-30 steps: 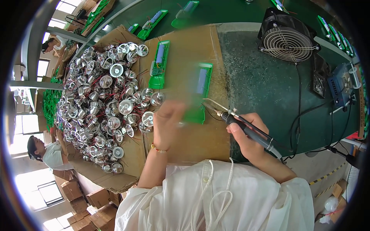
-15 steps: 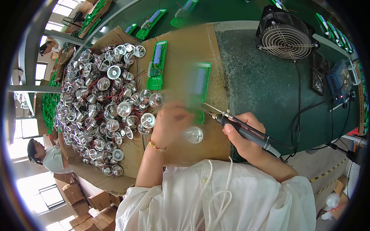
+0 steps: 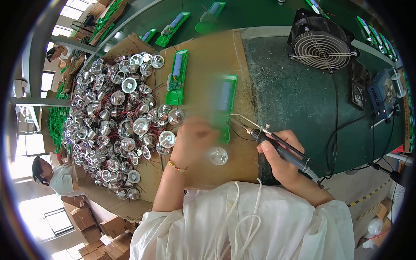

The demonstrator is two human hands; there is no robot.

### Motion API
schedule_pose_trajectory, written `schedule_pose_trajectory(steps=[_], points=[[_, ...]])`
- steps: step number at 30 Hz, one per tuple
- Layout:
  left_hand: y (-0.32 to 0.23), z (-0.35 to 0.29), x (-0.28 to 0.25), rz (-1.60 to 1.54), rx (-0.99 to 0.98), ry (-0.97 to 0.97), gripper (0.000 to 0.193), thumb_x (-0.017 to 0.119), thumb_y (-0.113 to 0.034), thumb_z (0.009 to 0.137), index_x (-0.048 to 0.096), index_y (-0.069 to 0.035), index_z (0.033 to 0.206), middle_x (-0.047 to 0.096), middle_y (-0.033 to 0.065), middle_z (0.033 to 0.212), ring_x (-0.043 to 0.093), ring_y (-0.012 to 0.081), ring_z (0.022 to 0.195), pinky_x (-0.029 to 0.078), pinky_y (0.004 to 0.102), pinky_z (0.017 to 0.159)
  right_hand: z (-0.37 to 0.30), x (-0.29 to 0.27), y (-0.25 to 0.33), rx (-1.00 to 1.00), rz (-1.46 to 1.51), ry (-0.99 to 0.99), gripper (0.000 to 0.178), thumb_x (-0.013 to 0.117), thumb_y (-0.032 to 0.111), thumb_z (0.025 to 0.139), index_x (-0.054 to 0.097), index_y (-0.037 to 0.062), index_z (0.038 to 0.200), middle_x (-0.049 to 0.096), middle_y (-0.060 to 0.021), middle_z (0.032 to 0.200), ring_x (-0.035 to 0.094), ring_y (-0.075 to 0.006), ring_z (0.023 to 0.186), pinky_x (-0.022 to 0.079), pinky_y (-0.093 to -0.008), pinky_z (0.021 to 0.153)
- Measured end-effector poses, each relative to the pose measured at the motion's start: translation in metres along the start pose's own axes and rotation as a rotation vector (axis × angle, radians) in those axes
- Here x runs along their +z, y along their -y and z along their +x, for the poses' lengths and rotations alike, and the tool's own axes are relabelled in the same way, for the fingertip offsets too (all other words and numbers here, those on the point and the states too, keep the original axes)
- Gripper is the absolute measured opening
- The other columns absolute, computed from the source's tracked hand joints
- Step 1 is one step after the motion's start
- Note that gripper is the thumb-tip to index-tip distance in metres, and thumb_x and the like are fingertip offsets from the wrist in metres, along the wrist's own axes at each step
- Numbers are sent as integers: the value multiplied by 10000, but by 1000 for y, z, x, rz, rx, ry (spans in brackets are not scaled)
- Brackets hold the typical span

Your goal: The person solders wires to circuit boards with a soldering iron, then assembles the circuit boards into plastic casings by hand.

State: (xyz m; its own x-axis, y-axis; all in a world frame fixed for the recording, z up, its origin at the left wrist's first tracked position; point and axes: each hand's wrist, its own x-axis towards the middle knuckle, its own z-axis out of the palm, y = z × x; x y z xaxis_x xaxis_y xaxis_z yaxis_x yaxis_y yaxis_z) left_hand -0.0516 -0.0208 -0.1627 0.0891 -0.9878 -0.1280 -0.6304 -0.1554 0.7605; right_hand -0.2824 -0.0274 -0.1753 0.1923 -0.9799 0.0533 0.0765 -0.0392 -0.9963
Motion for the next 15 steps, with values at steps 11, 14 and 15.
schedule_pose_trajectory(steps=[11, 14, 15], points=[[-8, -5, 0, 15, -11, -28, 105, 674, -137, 672, 655, -36, 651, 590, 83, 759, 534, 244, 743, 434, 337, 642, 8, -17, -7, -27, 29, -42, 179, 554, 137, 843, 465, -15, 873, 595, -120, 716, 581, -151, 615, 496, -270, 591], [-21, -9, -9, 131, 107, 5, 119, 671, -142, 704, 670, -30, 743, 607, 98, 793, 564, 243, 721, 456, 312, 620, 11, -34, -10, -34, 34, -83, 182, 556, 140, 844, 464, -15, 875, 594, -121, 716, 582, -150, 612, 496, -272, 591], [-20, -10, -8, 48, 119, -69, 123, 657, -130, 723, 670, -25, 785, 619, 109, 830, 591, 255, 707, 472, 300, 629, 13, -42, -10, -49, 3, -97, 184, 556, 141, 844, 464, -15, 877, 594, -122, 717, 582, -149, 614, 496, -273, 591]])
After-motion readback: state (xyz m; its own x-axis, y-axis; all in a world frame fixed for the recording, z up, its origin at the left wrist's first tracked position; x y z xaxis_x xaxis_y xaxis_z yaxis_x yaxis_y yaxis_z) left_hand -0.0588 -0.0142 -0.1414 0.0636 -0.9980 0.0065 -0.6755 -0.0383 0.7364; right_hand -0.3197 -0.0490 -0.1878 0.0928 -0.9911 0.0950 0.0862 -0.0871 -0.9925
